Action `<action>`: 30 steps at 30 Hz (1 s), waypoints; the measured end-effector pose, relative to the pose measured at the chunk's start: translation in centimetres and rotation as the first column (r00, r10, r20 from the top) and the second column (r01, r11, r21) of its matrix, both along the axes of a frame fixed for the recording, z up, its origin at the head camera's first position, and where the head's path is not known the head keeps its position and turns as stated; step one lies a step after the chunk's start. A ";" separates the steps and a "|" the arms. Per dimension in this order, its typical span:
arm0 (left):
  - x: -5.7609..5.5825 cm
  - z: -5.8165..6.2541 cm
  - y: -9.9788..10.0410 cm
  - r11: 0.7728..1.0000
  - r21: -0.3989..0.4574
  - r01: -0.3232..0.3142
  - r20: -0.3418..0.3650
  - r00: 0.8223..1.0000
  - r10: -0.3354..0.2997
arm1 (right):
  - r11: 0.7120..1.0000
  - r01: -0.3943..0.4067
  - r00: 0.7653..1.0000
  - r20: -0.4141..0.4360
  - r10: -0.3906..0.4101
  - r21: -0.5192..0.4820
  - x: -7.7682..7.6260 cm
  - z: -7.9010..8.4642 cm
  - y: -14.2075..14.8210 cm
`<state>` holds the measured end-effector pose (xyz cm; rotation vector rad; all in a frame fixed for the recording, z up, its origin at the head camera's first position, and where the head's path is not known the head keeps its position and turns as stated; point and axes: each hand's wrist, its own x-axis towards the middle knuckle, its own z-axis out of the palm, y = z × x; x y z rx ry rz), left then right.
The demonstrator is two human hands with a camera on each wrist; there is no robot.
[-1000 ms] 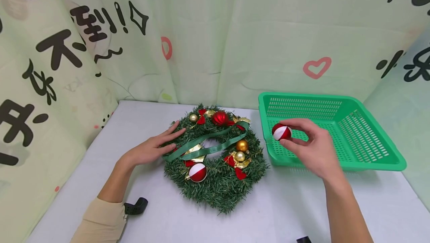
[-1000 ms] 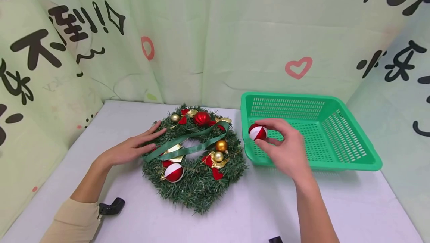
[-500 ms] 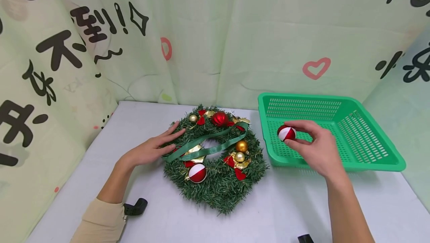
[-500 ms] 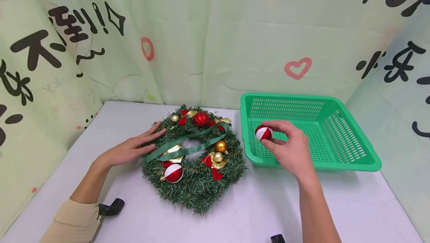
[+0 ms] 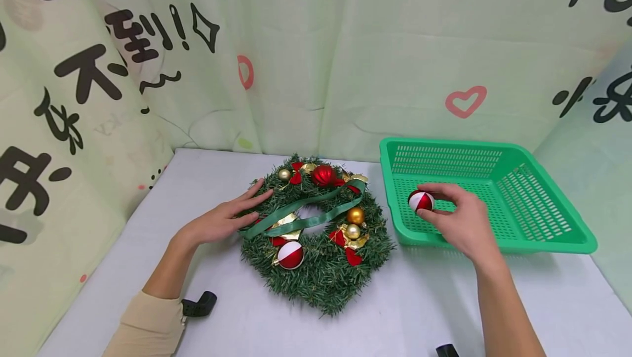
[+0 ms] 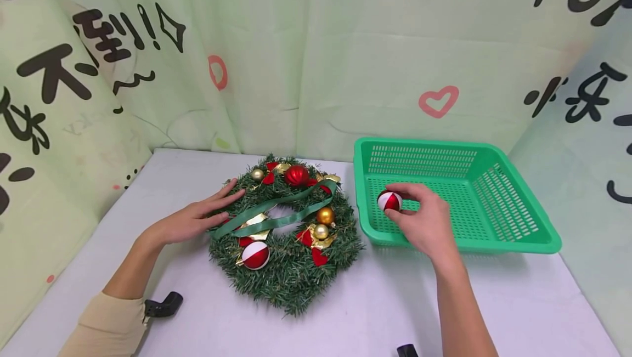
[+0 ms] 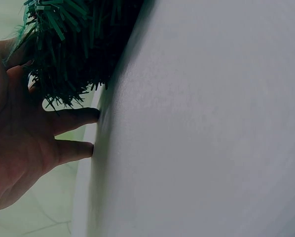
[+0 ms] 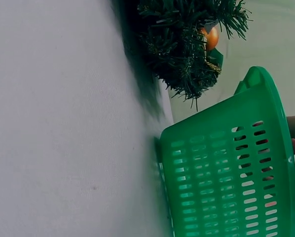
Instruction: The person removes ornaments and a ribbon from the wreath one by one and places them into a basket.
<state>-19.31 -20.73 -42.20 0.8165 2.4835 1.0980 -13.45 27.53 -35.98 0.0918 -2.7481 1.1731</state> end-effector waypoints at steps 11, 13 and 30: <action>0.1 0.0 0.0 1.000 0.001 0.001 0.005 1.000 -0.001 | 0.998 -0.011 0.997 0.082 0.006 0.062 -0.2 0.2 -0.3; 0.1 0.1 0.0 1.000 0.001 0.001 0.004 1.000 -0.001 | 0.998 -0.016 0.996 0.092 0.010 0.066 -0.3 0.2 -0.4; 0.0 -0.1 0.0 1.000 0.001 0.006 -0.005 1.000 -0.006 | 0.996 -0.028 0.994 0.110 0.018 0.086 -0.3 0.0 -0.7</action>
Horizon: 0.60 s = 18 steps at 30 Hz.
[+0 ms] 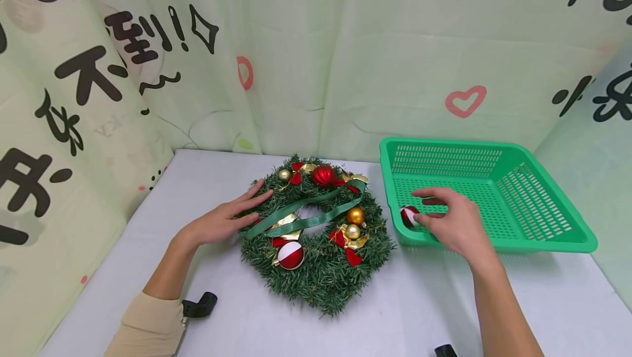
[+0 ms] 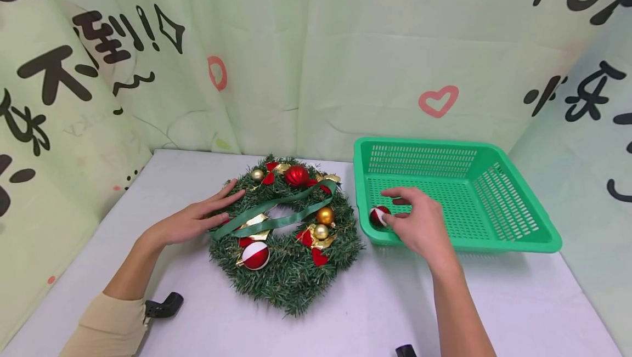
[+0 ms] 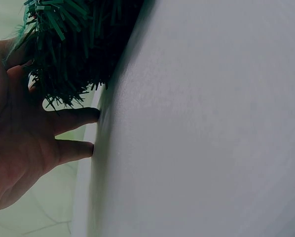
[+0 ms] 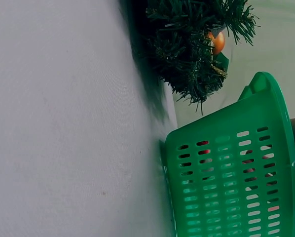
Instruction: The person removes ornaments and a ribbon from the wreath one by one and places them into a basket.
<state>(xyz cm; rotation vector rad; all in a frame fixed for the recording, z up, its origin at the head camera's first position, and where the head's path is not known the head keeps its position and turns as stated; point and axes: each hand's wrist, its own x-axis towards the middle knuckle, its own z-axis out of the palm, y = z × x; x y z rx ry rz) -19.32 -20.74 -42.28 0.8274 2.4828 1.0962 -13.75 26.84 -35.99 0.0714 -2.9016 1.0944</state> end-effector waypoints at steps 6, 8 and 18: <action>0.1 0.1 0.1 1.000 0.003 -0.002 0.007 1.000 0.002 | 1.000 -0.003 1.000 0.009 0.003 -0.006 0.0 0.0 0.0; 0.1 0.1 0.1 1.000 0.006 -0.005 0.008 1.000 0.005 | 1.000 -0.004 1.000 0.010 0.005 -0.007 0.0 0.1 0.0; 0.0 0.0 0.1 1.000 -0.003 -0.009 0.004 1.000 0.009 | 1.000 -0.010 1.000 0.004 0.010 -0.005 0.0 0.2 0.0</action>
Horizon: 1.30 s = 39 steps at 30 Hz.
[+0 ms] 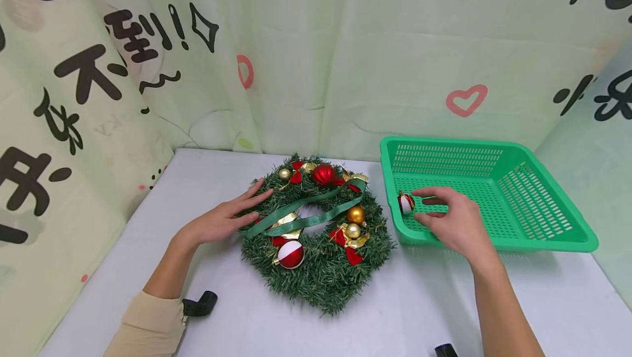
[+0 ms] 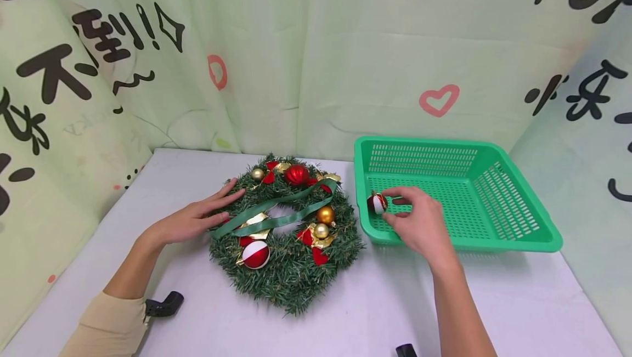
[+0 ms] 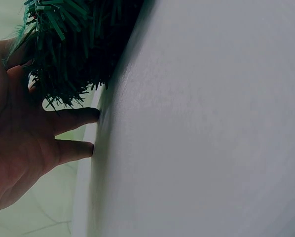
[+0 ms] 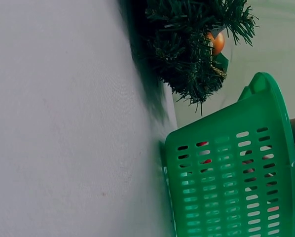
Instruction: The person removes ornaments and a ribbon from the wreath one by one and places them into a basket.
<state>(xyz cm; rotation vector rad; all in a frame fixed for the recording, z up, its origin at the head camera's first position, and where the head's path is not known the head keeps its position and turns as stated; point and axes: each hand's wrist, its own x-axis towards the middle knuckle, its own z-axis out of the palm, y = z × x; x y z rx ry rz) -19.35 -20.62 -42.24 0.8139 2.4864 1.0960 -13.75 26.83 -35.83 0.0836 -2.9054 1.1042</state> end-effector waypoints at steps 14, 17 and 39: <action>0.0 -0.2 -0.1 1.000 0.008 0.004 0.005 1.000 -0.005 | 1.000 0.001 1.000 -0.005 -0.001 -0.012 0.1 0.0 -0.1; 0.0 -0.1 0.0 1.000 0.008 0.004 0.005 1.000 -0.004 | 1.000 0.002 1.000 -0.009 -0.002 -0.013 0.1 0.1 -0.2; 0.0 0.1 0.0 1.000 0.001 0.002 0.002 1.000 -0.002 | 0.999 -0.026 0.983 -0.183 0.019 -0.035 1.0 1.1 -1.6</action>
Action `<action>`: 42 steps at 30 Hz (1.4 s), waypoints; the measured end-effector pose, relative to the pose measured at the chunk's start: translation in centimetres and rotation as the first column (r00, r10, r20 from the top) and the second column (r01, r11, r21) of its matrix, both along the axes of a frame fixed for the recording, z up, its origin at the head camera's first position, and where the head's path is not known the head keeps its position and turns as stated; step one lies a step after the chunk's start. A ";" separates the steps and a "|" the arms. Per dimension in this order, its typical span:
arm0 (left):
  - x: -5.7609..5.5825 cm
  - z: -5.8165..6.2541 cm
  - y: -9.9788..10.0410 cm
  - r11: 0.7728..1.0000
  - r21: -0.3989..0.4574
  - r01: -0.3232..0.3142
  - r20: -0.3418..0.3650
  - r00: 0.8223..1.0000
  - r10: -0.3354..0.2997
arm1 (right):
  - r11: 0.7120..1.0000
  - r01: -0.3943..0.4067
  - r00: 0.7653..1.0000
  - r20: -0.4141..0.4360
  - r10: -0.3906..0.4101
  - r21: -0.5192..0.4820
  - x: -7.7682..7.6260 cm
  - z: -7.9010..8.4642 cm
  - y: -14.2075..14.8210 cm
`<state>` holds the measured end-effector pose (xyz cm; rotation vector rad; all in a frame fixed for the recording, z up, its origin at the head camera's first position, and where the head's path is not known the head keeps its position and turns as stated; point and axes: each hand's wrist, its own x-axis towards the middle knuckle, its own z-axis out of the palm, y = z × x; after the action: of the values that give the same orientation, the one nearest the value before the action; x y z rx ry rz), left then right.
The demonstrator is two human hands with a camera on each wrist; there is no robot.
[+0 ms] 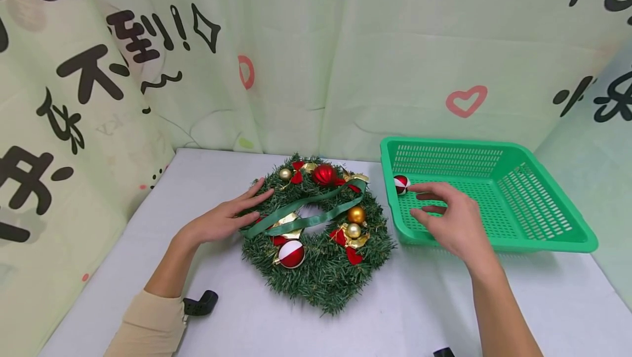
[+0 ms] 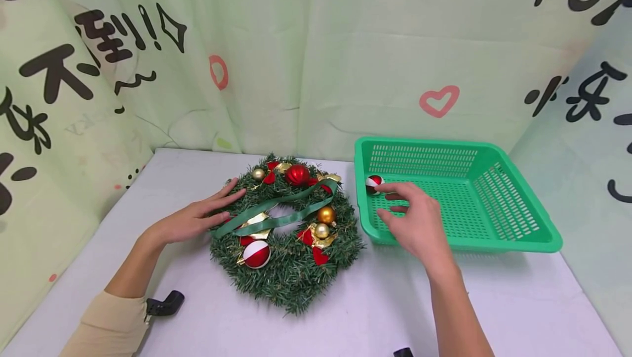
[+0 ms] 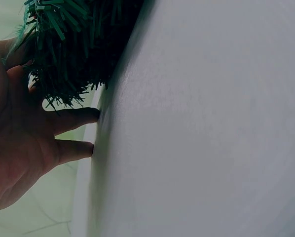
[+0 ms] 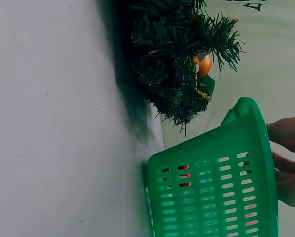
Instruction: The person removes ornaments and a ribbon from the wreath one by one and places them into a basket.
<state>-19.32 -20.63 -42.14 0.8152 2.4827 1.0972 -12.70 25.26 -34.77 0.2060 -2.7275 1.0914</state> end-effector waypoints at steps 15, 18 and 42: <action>0.0 0.1 0.1 1.000 0.004 0.000 -0.001 1.000 0.000 | 0.981 -0.116 0.989 -0.108 0.100 -0.155 0.8 0.7 -2.2; 0.0 0.0 0.1 1.000 0.001 0.000 -0.006 1.000 0.000 | 0.969 -0.141 0.987 -0.105 0.121 -0.202 1.0 0.7 -2.6; 0.1 0.1 0.0 1.000 0.004 0.005 -0.004 1.000 -0.005 | 0.907 -0.269 0.957 0.019 0.291 -0.323 1.5 -0.7 -6.9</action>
<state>-19.21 -20.61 -42.06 0.8253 2.4810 1.1008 -11.17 18.36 -35.44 0.5326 -2.5814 1.6229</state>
